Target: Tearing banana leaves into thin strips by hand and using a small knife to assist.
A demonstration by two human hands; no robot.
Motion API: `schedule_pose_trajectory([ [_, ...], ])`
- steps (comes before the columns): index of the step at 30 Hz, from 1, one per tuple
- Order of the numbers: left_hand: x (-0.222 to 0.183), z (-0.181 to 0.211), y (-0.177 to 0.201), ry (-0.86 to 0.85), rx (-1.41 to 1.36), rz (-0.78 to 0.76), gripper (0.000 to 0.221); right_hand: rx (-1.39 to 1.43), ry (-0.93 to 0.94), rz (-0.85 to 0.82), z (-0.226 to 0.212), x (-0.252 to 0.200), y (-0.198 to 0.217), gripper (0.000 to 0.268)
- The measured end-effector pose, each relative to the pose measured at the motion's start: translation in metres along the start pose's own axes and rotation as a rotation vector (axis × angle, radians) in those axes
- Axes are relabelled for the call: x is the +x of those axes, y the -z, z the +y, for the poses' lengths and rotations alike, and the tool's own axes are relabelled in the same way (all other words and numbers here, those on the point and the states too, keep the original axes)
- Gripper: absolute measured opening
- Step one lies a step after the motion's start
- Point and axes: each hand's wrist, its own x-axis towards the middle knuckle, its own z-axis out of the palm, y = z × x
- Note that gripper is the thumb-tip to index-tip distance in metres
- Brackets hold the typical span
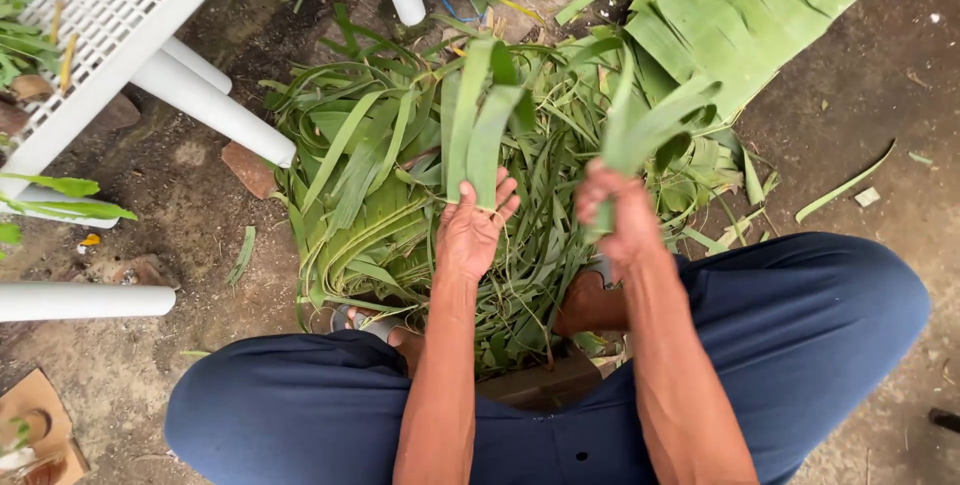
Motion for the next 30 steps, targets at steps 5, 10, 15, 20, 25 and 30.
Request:
schedule_pose_trajectory([
  [5,-0.013,0.000,-0.012,-0.178,0.016,0.039,0.033,-0.097,-0.310,0.173,0.094,0.021,0.012,0.076],
  [10,-0.017,-0.009,0.005,-0.233,0.096,0.141,0.032,-0.302,-0.200,0.075,0.056,-0.012,-0.043,0.032],
  [15,-0.009,-0.030,0.043,-0.232,0.129,0.271,0.034,-0.360,-0.105,-0.013,0.035,-0.017,-0.072,0.029],
  [20,-0.014,-0.041,0.068,-0.215,0.151,0.334,0.032,-0.345,-0.135,-0.097,0.057,-0.005,-0.084,0.028],
  [25,-0.024,-0.038,0.085,-0.224,0.116,0.400,0.031,-0.261,-0.100,-0.101,0.071,-0.008,-0.104,0.015],
  [30,-0.047,-0.034,0.075,-0.310,0.011,0.450,0.027,-0.350,-0.118,-0.175,0.089,0.000,-0.103,0.015],
])
